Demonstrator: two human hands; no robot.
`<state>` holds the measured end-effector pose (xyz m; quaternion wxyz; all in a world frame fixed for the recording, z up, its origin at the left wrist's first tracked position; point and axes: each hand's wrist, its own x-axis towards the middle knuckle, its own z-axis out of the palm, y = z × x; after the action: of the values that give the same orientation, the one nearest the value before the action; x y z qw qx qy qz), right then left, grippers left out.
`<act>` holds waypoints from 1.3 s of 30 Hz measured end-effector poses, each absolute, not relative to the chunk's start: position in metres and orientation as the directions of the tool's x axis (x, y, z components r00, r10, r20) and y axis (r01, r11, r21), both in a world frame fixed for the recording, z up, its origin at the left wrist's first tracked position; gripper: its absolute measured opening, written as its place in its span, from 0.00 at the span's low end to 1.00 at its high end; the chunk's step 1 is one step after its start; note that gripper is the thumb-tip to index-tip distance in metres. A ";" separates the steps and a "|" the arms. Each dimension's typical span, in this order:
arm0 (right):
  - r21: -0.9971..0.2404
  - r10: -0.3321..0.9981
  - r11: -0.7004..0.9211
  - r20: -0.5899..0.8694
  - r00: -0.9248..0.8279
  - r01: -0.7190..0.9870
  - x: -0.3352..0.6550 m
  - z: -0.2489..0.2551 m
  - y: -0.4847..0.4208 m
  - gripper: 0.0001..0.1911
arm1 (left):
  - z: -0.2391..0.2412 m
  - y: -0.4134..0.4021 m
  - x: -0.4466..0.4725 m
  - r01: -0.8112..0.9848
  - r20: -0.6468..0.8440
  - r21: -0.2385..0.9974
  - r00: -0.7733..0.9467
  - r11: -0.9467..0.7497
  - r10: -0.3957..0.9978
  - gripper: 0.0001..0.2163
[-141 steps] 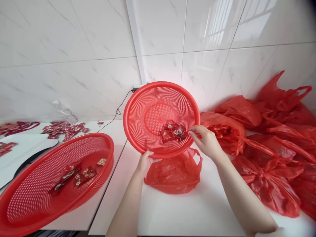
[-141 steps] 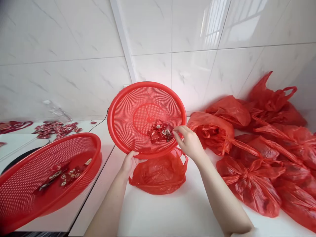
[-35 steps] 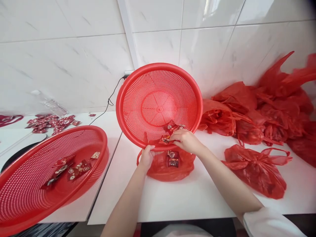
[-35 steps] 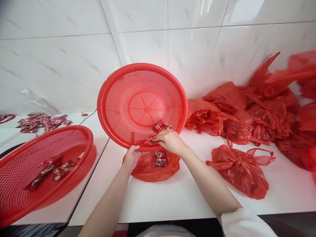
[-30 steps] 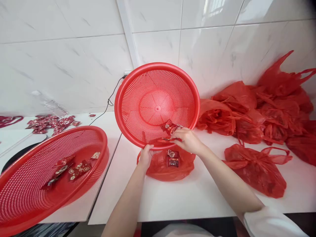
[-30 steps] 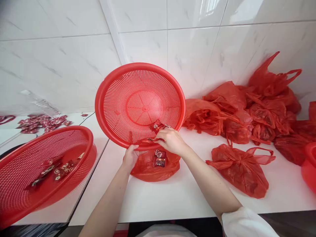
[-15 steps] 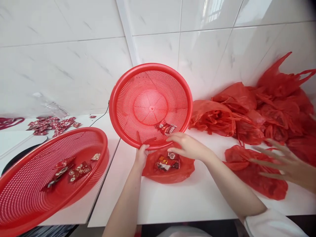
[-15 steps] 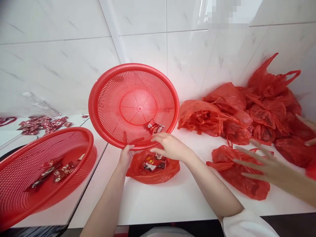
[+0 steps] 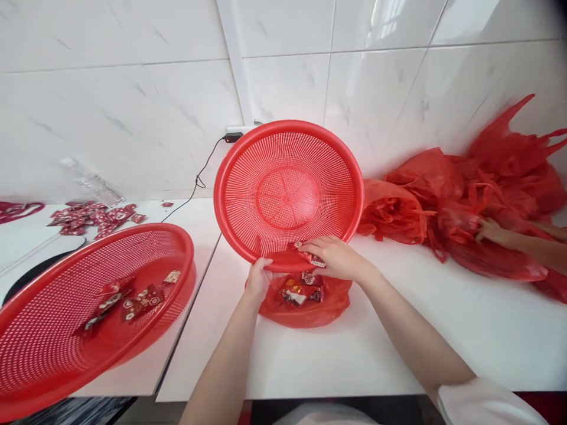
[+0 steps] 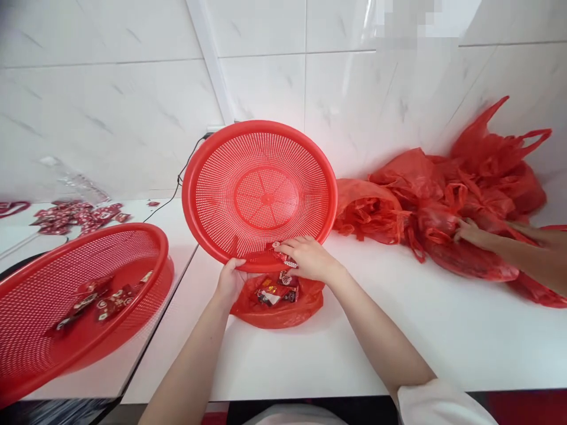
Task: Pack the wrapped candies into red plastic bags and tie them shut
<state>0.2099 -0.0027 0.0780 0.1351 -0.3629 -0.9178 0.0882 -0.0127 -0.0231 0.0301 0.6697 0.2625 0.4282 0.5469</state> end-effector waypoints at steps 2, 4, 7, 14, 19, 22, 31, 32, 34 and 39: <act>-0.286 0.682 0.727 0.195 -0.705 0.624 0.212 0.080 -0.002 0.28 | 0.029 -0.023 -0.014 -0.514 -0.296 0.812 0.045 0.277 0.954 0.11; -0.322 0.676 0.730 0.212 -0.706 0.603 0.213 0.080 0.000 0.28 | 0.029 -0.022 -0.014 -0.514 -0.307 0.807 0.058 0.291 0.950 0.12; -0.392 0.647 0.745 0.230 -0.727 0.539 0.216 0.077 0.004 0.27 | 0.027 -0.022 -0.015 -0.511 -0.317 0.807 0.047 0.295 0.947 0.12; -0.587 0.690 0.679 0.304 -0.657 0.442 0.219 0.085 0.002 0.19 | 0.024 -0.021 -0.019 -0.540 -0.335 0.788 0.024 0.294 0.942 0.12; -0.709 0.777 0.544 0.224 -0.588 0.449 0.211 0.095 -0.012 0.19 | 0.028 -0.021 -0.016 -0.570 -0.294 0.791 -0.031 0.225 0.955 0.15; -0.703 0.753 0.539 0.154 -0.640 0.464 0.202 0.094 -0.019 0.21 | 0.031 -0.023 -0.014 -0.577 -0.307 0.777 -0.003 0.249 0.952 0.15; -0.523 0.769 0.634 0.346 -0.538 0.570 0.197 0.085 -0.015 0.23 | 0.034 -0.027 -0.012 -0.498 -0.247 0.836 0.031 0.229 0.969 0.16; -0.462 0.783 0.621 0.331 -0.526 0.633 0.197 0.081 -0.013 0.24 | 0.035 -0.028 -0.010 -0.487 -0.242 0.842 0.045 0.232 0.969 0.16; -0.354 0.793 0.609 0.262 -0.551 0.710 0.196 0.073 -0.010 0.29 | 0.035 -0.031 -0.007 -0.477 -0.226 0.851 0.046 0.221 0.973 0.15; -0.415 0.689 0.703 0.194 -0.699 0.577 0.201 0.071 -0.005 0.23 | 0.033 -0.028 -0.007 -0.483 -0.231 0.853 -0.008 0.199 0.973 0.13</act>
<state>0.2012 -0.0049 0.0715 0.1700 -0.3490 -0.9070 0.1635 -0.0070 -0.0284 0.0331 0.6441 0.2852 0.4298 0.5649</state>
